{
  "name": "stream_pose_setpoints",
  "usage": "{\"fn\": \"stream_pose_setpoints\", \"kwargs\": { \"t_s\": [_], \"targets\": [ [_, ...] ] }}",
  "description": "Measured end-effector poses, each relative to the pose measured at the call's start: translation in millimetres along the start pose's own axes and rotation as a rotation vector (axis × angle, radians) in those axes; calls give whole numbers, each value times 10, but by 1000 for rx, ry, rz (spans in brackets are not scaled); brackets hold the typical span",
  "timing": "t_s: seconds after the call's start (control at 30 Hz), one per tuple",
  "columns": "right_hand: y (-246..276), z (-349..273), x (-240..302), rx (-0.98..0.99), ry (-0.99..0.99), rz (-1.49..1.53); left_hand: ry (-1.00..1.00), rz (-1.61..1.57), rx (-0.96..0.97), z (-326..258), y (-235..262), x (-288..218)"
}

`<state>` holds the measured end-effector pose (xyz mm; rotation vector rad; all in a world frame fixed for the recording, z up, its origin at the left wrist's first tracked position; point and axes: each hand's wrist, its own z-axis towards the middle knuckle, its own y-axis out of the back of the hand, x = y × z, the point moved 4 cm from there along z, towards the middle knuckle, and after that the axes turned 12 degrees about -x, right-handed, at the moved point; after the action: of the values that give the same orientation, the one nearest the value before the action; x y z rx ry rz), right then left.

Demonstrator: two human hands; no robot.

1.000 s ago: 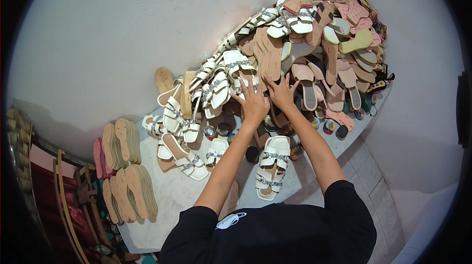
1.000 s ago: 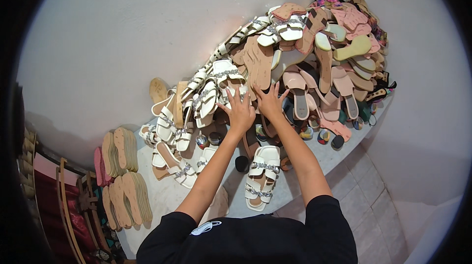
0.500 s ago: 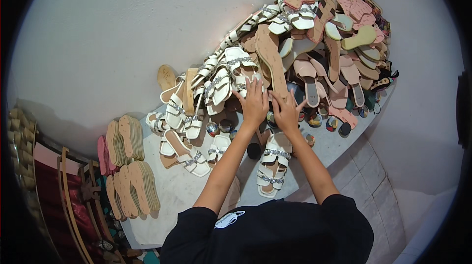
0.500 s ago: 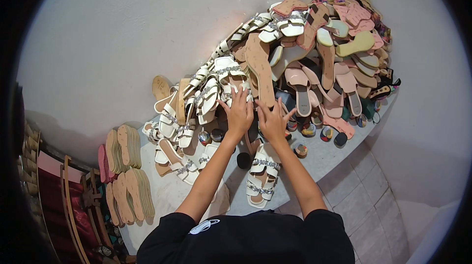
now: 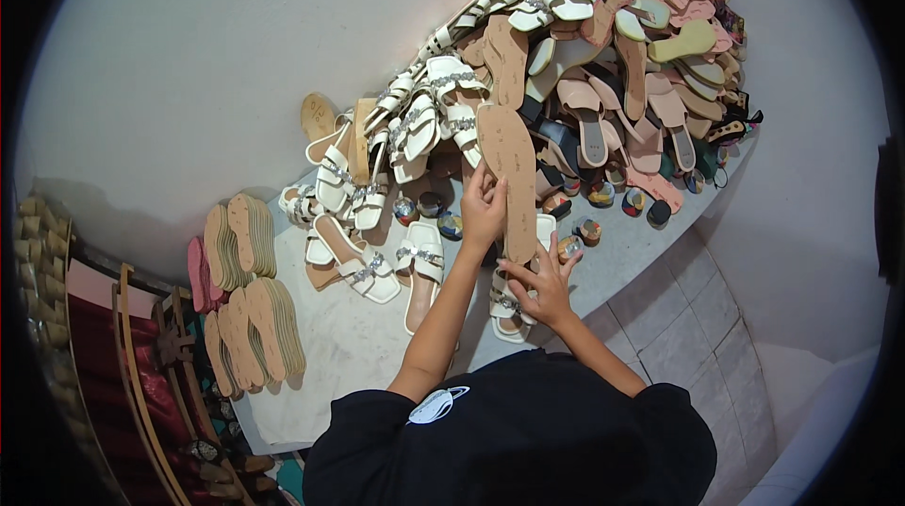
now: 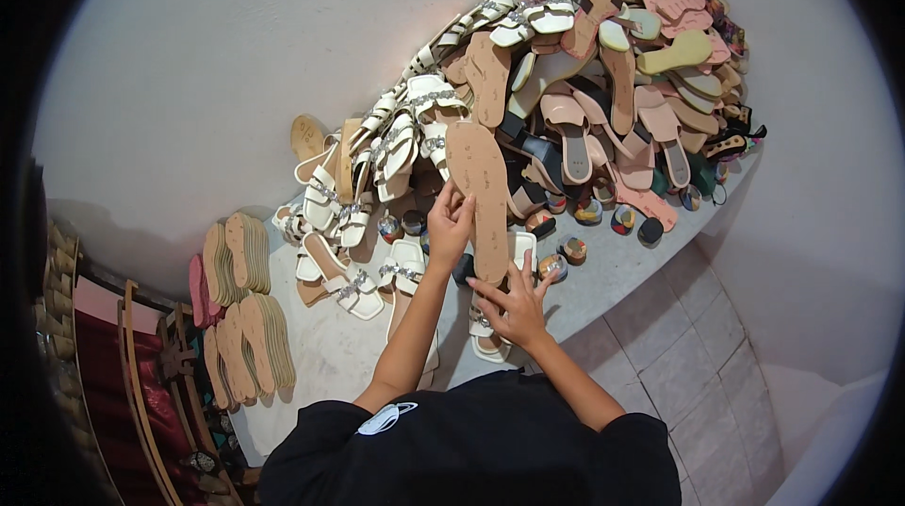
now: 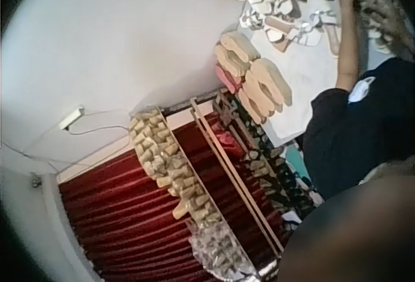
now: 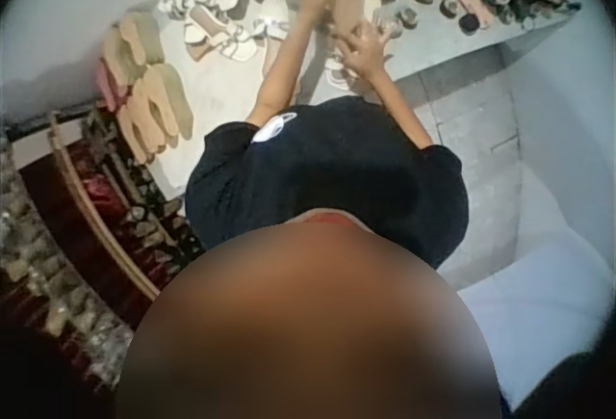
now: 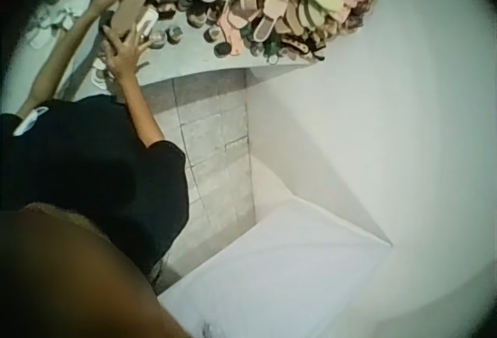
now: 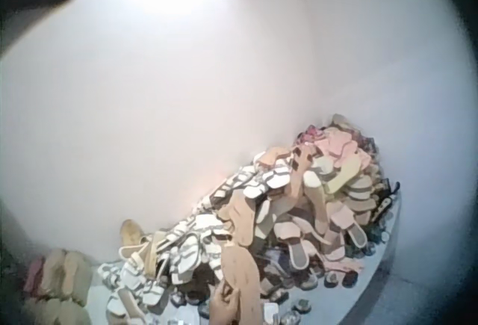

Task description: Inspecting and organizing sandal soles and finished sandals on a workbench.

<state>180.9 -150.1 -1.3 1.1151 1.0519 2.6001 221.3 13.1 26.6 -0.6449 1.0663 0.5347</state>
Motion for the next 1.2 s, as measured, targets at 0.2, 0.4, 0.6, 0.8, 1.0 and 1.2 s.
{"fn": "stream_pose_setpoints", "kwargs": {
  "t_s": [0.2,0.4,0.6,0.8,1.0,1.2],
  "targets": [
    [207,-74,-33,-111,95,166,304,-151,100,-331,206,-197],
    [403,585,119,-131,316,36,481,-191,215,-743,375,-302],
    [301,884,380,-126,440,-327,460,-180,230,-964,540,-399],
    [184,494,392,73,606,-218,475,-220,181,-923,671,-427],
    [390,449,188,303,463,589,526,-222,125,-922,719,-364],
    [489,846,325,-69,497,220,515,-229,182,-933,613,-499]
  ]
}}
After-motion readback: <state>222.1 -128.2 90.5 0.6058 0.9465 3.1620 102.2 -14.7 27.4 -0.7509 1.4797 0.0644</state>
